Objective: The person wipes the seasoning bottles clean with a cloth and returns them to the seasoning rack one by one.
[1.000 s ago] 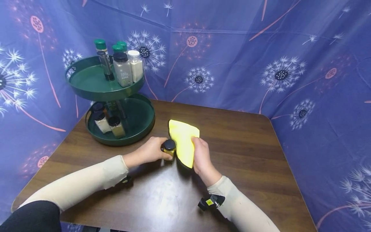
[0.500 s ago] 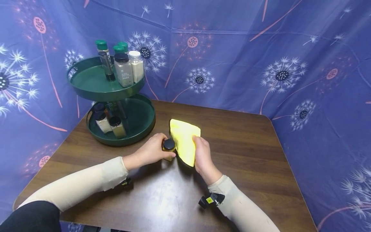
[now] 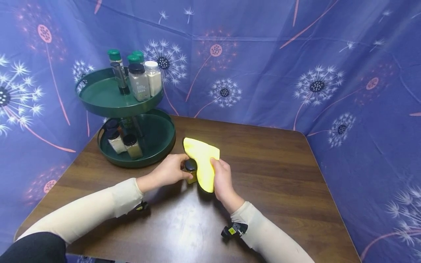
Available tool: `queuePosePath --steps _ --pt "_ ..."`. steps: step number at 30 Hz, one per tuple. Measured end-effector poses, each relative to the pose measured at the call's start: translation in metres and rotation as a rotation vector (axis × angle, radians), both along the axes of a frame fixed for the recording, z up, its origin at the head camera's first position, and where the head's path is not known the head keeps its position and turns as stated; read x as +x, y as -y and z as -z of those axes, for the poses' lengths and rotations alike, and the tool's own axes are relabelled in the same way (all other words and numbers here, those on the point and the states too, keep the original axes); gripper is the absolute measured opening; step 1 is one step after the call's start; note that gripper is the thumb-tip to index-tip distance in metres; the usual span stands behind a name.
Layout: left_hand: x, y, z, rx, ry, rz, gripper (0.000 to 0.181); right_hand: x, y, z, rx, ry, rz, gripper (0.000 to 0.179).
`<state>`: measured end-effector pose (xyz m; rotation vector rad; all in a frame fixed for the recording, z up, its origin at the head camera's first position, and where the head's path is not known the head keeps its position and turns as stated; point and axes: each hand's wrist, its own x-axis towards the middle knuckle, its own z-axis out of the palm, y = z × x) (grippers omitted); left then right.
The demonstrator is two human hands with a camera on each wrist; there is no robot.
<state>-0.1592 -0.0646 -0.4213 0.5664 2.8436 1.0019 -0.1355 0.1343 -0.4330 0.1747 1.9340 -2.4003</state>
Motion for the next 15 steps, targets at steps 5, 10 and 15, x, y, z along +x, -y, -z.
queuePosePath --steps 5,10,15 --pt "0.0 0.002 -0.001 -0.016 -0.017 0.01 0.049 0.0 0.003 0.022 0.1 0.095 -0.012 0.03" --pt "0.0 0.002 -0.006 -0.062 -0.02 0.031 0.052 -0.001 0.002 0.0 0.048 0.113 0.001 0.027" --pt "0.0 0.002 -0.009 -0.079 -0.033 0.052 0.047 -0.001 0.0 -0.029 -0.042 0.047 -0.007 0.03"
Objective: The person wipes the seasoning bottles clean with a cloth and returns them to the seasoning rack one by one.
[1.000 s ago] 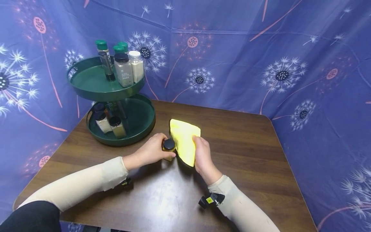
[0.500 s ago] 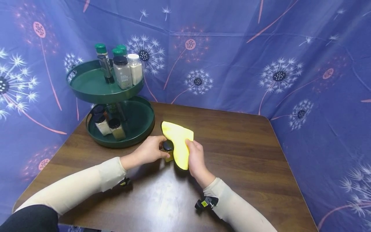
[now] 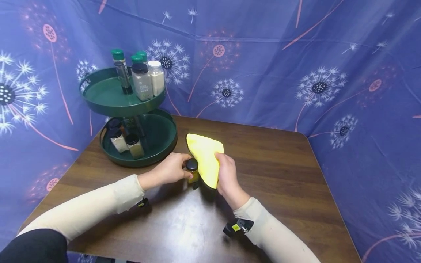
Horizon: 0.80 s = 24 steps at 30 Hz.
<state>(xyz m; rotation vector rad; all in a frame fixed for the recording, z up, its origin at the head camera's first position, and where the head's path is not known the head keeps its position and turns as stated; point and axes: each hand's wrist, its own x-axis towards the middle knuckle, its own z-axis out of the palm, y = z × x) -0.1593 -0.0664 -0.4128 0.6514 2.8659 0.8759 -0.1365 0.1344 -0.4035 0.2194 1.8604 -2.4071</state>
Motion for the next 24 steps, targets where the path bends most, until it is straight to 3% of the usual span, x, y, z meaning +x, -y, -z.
queuePosePath --steps 4,10,13,21,24 --pt "-0.001 0.0 0.0 -0.001 0.003 0.006 0.042 -0.002 0.0 0.003 0.011 -0.016 -0.006 0.028" --pt "-0.002 0.0 0.001 -0.004 0.01 0.023 0.04 -0.009 0.003 0.038 0.109 0.076 -0.01 0.025" --pt "-0.003 -0.001 0.001 -0.002 0.01 0.033 0.039 -0.009 0.004 0.044 0.162 0.094 -0.025 0.026" --pt "-0.003 0.0 0.001 -0.015 0.006 0.028 0.05 -0.008 0.003 0.002 0.051 0.036 -0.015 0.027" --pt "-0.003 0.001 0.001 -0.021 0.002 0.024 0.05 -0.009 0.002 -0.003 0.008 0.029 -0.023 0.025"
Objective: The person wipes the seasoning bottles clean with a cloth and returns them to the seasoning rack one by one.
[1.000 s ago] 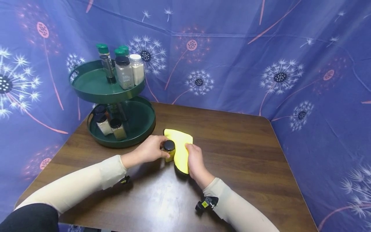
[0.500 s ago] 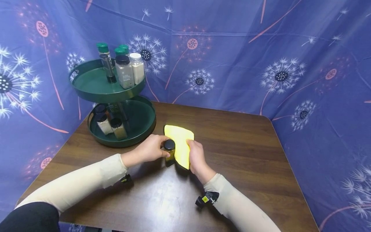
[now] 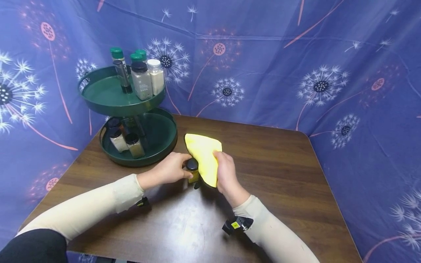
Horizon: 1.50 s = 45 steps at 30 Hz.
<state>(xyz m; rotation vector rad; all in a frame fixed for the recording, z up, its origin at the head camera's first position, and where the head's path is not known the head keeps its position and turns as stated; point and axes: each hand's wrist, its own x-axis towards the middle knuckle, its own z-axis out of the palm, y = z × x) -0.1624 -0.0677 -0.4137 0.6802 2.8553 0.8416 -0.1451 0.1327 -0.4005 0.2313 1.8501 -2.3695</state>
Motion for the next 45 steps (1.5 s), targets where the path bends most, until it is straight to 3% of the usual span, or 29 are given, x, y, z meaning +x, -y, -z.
queuePosePath --steps 6,11,14,20,25,31,35,40,42,45 --pt "0.0 0.0 -0.001 0.004 0.0 0.006 0.044 -0.001 0.002 0.028 0.051 0.019 0.044 0.025" --pt "-0.001 0.0 -0.001 0.026 -0.008 0.01 0.038 0.002 0.003 0.047 0.152 0.05 0.025 0.026" --pt "-0.002 -0.001 0.001 0.02 -0.009 0.017 0.039 0.004 0.004 0.039 0.149 0.045 0.019 0.026" --pt "0.0 -0.002 0.002 0.019 -0.004 0.028 0.042 0.006 0.002 0.006 0.034 0.0 0.051 0.026" --pt "-0.001 -0.002 0.002 0.031 -0.01 0.039 0.04 0.007 -0.001 -0.008 0.007 -0.03 0.01 0.027" --pt "-0.007 0.002 -0.001 0.047 0.061 0.081 0.044 0.004 -0.008 -0.005 0.013 -0.037 -0.043 0.028" --pt "-0.01 0.006 -0.005 0.05 0.105 0.112 0.049 0.003 -0.011 -0.002 0.008 -0.041 -0.035 0.028" --pt "-0.009 0.009 -0.004 0.052 0.1 0.133 0.058 0.003 -0.013 0.002 -0.001 -0.039 -0.01 0.029" --pt "-0.007 0.009 -0.002 0.053 0.081 0.114 0.059 0.003 -0.013 0.002 -0.005 -0.039 0.0 0.029" --pt "-0.001 0.007 0.001 0.062 0.073 0.027 0.064 0.002 -0.013 0.003 -0.009 -0.041 0.017 0.028"
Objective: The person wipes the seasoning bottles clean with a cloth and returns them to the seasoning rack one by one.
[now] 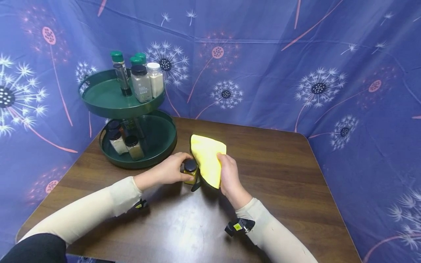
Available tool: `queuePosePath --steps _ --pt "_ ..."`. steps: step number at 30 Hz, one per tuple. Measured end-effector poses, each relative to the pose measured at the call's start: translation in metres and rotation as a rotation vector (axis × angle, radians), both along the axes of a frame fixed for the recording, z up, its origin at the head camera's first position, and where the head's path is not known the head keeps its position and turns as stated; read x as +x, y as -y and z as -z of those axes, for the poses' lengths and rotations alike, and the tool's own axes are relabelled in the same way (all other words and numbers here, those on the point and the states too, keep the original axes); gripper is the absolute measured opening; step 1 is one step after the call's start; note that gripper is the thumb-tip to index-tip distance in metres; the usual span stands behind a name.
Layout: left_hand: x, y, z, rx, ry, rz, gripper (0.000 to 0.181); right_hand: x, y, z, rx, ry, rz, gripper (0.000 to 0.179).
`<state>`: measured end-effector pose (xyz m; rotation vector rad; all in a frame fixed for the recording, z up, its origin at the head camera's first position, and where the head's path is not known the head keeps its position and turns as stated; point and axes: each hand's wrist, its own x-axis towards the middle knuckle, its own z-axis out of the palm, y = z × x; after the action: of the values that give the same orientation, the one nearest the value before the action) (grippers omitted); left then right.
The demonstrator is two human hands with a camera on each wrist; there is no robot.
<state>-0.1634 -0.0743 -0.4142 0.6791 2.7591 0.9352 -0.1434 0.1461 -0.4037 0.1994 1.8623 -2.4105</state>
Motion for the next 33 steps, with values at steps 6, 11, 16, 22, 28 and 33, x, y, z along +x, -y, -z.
queuePosePath --steps 6,11,16,22,28,33 --pt "0.008 -0.008 0.005 0.008 0.02 -0.178 0.079 -0.004 0.002 0.0 0.012 -0.018 0.007 0.027" --pt "0.009 -0.011 0.008 0.02 -0.018 -0.204 0.067 -0.004 0.009 -0.005 0.023 -0.035 -0.021 0.026" --pt "0.007 -0.01 0.003 0.027 -0.002 -0.188 0.052 -0.004 0.015 -0.009 0.033 -0.07 -0.047 0.028" --pt "0.004 -0.007 -0.005 0.021 0.003 -0.133 0.039 -0.007 0.018 0.0 0.056 -0.082 -0.126 0.032" --pt "0.003 -0.006 -0.005 0.043 0.004 -0.126 0.043 -0.013 0.02 0.037 0.165 0.029 -0.097 0.032" --pt "0.002 -0.007 -0.007 0.016 -0.001 -0.124 0.045 -0.012 0.02 0.04 0.194 0.085 -0.116 0.031"
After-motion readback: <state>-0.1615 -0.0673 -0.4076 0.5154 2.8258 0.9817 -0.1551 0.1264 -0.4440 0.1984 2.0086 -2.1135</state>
